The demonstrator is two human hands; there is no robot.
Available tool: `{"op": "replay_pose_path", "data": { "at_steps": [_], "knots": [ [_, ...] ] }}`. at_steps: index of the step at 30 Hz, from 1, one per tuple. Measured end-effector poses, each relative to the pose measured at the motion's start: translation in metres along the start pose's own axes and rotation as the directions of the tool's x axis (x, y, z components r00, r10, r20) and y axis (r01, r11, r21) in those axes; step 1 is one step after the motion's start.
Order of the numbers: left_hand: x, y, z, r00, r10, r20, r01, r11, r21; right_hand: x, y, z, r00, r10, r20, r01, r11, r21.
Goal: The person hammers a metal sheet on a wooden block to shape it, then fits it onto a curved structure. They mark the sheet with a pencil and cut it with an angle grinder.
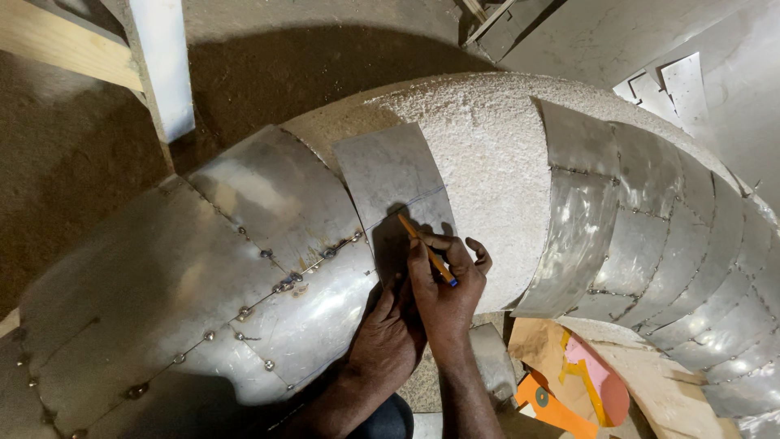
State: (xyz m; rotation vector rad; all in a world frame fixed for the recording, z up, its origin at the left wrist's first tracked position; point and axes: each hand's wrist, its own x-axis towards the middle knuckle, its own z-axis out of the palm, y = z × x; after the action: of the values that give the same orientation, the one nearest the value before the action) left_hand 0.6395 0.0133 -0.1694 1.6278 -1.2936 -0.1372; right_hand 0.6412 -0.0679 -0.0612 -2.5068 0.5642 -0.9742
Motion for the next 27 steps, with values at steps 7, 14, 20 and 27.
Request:
{"op": "replay_pose_path", "data": {
  "at_steps": [7,14,20,27],
  "knots": [
    [-0.003,-0.002,0.018,0.969,-0.234,0.078,0.154,0.330,-0.931,-0.009,-0.009,0.005,0.995,0.001,0.096,0.010,0.993,-0.116],
    [-0.004,0.000,0.006,0.999,-0.008,0.048,-0.009,0.934,0.356,-0.005,-0.011,0.004,0.998,0.051,0.043,-0.047,0.995,-0.093],
    [0.000,0.003,0.004,0.994,-0.022,0.103,-0.033,0.867,0.497,-0.007,-0.011,0.009,0.986,-0.137,0.095,0.143,0.988,-0.052],
    [-0.001,0.001,0.008,0.994,-0.032,0.108,-0.041,0.790,0.612,-0.008,-0.009,0.008,0.991,-0.098,0.090,0.103,0.993,-0.050]
  ]
}}
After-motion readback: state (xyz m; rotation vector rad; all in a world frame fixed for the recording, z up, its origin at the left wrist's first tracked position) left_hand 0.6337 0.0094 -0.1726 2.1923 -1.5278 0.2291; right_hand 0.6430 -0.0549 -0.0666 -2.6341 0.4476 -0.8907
